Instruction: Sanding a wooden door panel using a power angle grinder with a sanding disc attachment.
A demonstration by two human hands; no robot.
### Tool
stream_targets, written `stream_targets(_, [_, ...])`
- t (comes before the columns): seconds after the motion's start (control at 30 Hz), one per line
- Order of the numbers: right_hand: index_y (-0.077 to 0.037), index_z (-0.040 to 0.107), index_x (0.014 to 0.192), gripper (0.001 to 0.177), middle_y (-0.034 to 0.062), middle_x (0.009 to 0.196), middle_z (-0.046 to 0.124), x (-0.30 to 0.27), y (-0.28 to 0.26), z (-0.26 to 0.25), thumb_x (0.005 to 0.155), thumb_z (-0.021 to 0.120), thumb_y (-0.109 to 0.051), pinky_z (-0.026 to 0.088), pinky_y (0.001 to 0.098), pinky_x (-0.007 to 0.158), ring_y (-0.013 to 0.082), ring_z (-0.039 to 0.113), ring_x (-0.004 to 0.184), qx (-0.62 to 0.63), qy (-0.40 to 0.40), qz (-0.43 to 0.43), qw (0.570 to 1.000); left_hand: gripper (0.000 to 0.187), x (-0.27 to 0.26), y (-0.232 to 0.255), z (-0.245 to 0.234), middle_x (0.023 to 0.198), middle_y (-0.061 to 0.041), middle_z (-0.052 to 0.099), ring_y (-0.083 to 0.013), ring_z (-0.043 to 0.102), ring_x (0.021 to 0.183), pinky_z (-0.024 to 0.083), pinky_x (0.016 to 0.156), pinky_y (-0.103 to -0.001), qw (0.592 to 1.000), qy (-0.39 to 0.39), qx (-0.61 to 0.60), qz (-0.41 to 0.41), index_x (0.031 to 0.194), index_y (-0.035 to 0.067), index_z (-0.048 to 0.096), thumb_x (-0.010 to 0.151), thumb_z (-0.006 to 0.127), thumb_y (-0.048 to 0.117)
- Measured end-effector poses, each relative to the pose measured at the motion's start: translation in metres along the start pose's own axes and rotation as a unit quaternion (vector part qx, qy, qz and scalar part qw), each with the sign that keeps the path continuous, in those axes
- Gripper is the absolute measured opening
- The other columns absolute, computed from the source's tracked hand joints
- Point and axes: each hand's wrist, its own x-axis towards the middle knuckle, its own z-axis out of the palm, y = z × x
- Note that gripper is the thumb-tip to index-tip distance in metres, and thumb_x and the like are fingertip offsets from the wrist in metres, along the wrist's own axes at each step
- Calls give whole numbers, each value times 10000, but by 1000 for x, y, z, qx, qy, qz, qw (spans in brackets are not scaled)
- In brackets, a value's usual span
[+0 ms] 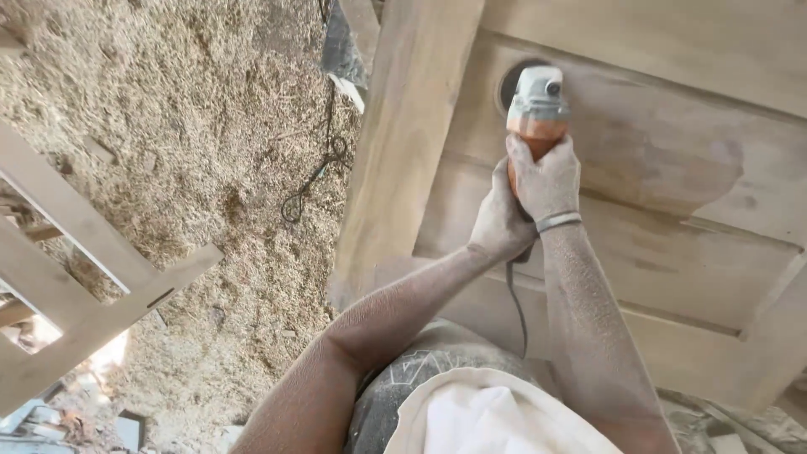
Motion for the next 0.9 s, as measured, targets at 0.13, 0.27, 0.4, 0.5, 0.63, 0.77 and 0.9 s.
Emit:
stream_targets(0.13, [-15, 584, 1247, 699, 243, 1196, 684, 19, -19, 18, 872, 834, -550, 513, 543, 1000, 423, 613, 1199, -17, 10, -8, 1000, 1165, 20, 9, -28, 1357, -321, 592, -521, 546, 1314, 415, 1168, -644, 1000, 0, 1, 14, 1549, 246, 215, 596, 875, 363])
stream_targets(0.27, [-27, 595, 1210, 625, 236, 1166, 693, 30, -45, 30, 893, 827, -514, 517, 543, 983, 410, 629, 1183, -25, 23, -11, 999, 1150, 31, 27, -52, 1370, -324, 592, -521, 541, 1330, 412, 1184, -623, 1000, -12, -13, 19, 1560, 230, 214, 623, 870, 337])
stream_targets(0.4, [-42, 595, 1164, 615, 223, 1126, 705, 37, -60, 35, 914, 800, -565, 522, 536, 971, 405, 647, 1156, -69, 26, -3, 997, 1113, 32, 39, -67, 1380, -344, 578, -528, 531, 1344, 407, 1189, -623, 999, -25, -20, 11, 1568, 198, 205, 661, 846, 261])
stream_targets(0.5, [34, 589, 1037, 473, 167, 914, 731, 39, -54, 37, 959, 785, -389, 615, 301, 669, 225, 750, 752, -73, 46, -136, 987, 1083, 48, 10, -67, 1381, -269, 570, -412, 694, 1179, 601, 1006, -521, 990, -44, 42, 127, 1532, 93, 107, 711, 790, 271])
stream_targets(0.63, [39, 589, 1077, 467, 177, 969, 733, 35, -60, 38, 966, 773, -376, 622, 291, 719, 229, 757, 809, -74, 35, -135, 987, 1084, 42, 13, -72, 1370, -258, 586, -393, 705, 1166, 613, 992, -504, 990, -41, 29, 131, 1525, 91, 129, 697, 804, 278])
stream_targets(0.77, [24, 607, 1055, 473, 163, 946, 733, 34, -63, 42, 957, 762, -412, 611, 313, 711, 233, 750, 794, -97, 36, -120, 987, 1065, 39, 16, -80, 1383, -262, 582, -403, 678, 1208, 592, 1013, -516, 992, -43, 25, 118, 1531, 95, 133, 707, 786, 269])
stream_targets(0.9, [30, 607, 1050, 477, 167, 937, 733, 26, -62, 42, 959, 771, -409, 628, 298, 679, 220, 754, 775, -109, 22, -114, 987, 1073, 30, 9, -79, 1403, -270, 553, -410, 658, 1236, 575, 1037, -513, 989, -41, 10, 142, 1533, 68, 122, 719, 799, 244])
